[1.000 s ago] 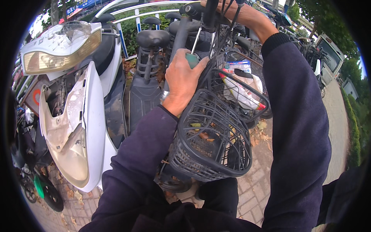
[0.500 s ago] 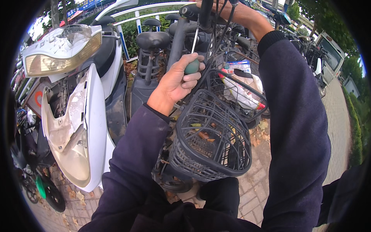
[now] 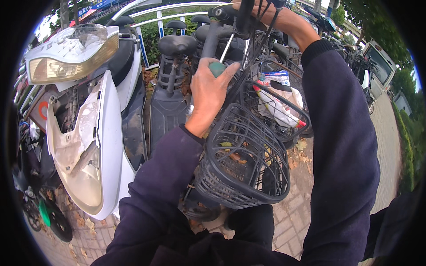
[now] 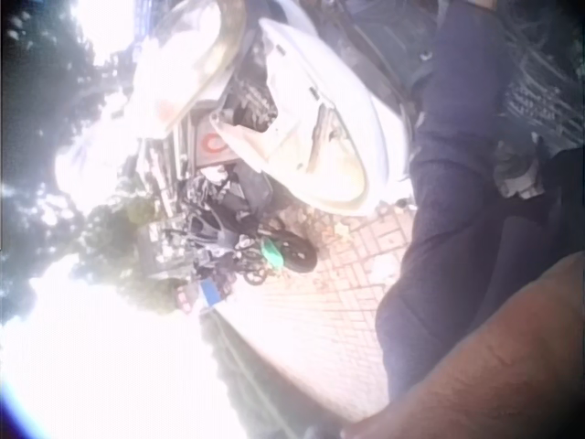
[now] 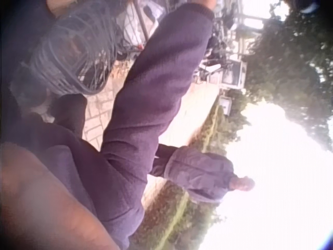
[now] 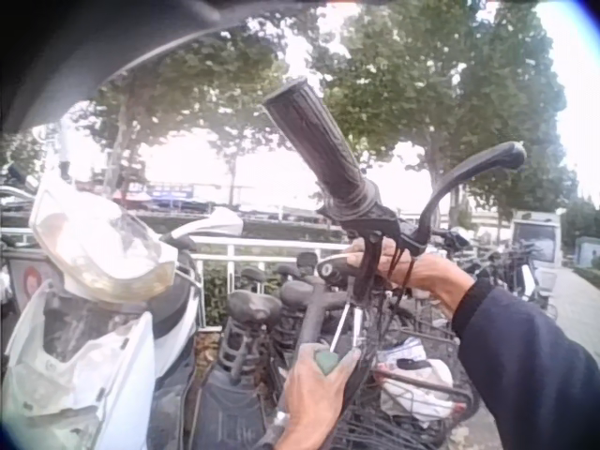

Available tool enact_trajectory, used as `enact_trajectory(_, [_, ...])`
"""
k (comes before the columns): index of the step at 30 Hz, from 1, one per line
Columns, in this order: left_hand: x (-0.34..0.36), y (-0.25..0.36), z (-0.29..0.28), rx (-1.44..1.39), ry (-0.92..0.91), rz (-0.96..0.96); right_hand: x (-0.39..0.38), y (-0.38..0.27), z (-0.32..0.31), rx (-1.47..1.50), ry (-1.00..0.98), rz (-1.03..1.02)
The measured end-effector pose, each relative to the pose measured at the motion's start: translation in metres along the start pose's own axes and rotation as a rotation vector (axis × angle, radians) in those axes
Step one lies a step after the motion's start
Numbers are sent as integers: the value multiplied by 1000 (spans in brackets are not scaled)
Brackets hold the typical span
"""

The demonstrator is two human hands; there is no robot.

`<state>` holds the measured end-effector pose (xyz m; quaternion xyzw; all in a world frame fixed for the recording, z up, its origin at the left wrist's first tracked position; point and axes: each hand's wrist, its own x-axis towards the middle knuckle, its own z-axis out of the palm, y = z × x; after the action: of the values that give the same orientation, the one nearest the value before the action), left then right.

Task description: The person removes a beige plastic cover from the bicycle handlebar area, then uses a screwdriver to tighten screws on the handlebar stem and basket mount. The person repeatedly adjusts and tightens the same fasteners while holding the handlebars.

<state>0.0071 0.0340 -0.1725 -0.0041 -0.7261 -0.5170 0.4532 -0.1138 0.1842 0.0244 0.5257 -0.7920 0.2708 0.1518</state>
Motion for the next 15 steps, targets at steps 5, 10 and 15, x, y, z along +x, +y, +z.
enact_trajectory(5, [0,9,-11,-914,-460,-597,0,-2,1,28,-3,2])
enact_trajectory(10, [12,4,-21,-1344,-604,-841,2,-6,1,73,-18,119])
enact_trajectory(15, [12,2,-13,-1059,-576,-650,-1,-12,3,61,36,65])
